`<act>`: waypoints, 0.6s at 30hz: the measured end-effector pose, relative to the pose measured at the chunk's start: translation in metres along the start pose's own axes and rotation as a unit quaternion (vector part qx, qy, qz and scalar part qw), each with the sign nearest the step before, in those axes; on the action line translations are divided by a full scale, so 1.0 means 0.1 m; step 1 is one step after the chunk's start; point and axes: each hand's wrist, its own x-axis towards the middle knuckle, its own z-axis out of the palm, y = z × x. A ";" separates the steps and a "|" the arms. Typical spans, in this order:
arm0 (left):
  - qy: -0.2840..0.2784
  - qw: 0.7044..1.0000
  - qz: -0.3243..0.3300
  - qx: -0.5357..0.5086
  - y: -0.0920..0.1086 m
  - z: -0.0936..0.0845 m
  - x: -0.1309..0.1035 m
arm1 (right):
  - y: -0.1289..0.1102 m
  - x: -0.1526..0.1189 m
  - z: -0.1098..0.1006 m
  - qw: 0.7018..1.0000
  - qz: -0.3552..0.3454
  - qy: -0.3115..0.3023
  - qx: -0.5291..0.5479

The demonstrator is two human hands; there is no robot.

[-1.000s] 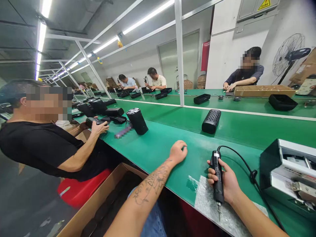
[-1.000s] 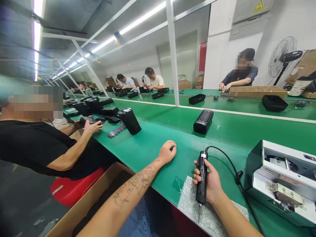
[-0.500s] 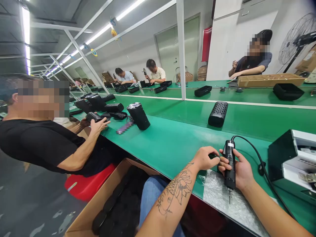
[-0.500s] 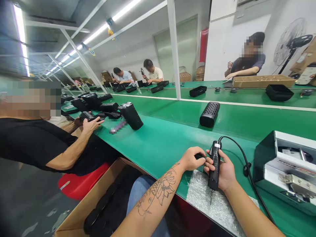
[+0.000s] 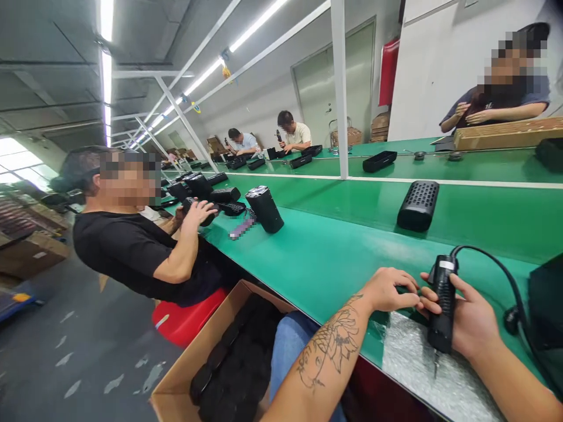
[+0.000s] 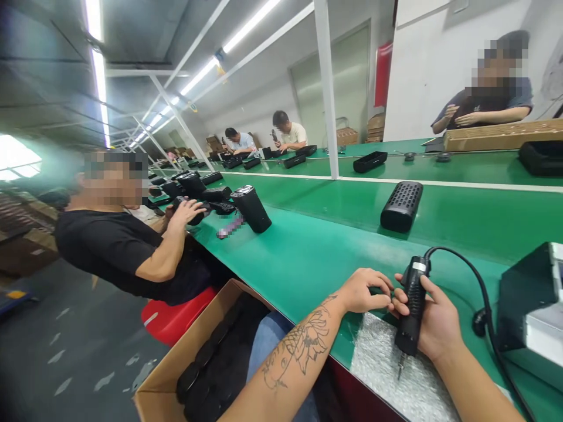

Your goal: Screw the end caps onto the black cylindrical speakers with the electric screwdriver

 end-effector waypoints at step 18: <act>0.009 0.996 -0.037 -0.085 0.09 0.00 0.02 | 0.05 -0.01 0.02 0.999 -0.007 -0.024 0.027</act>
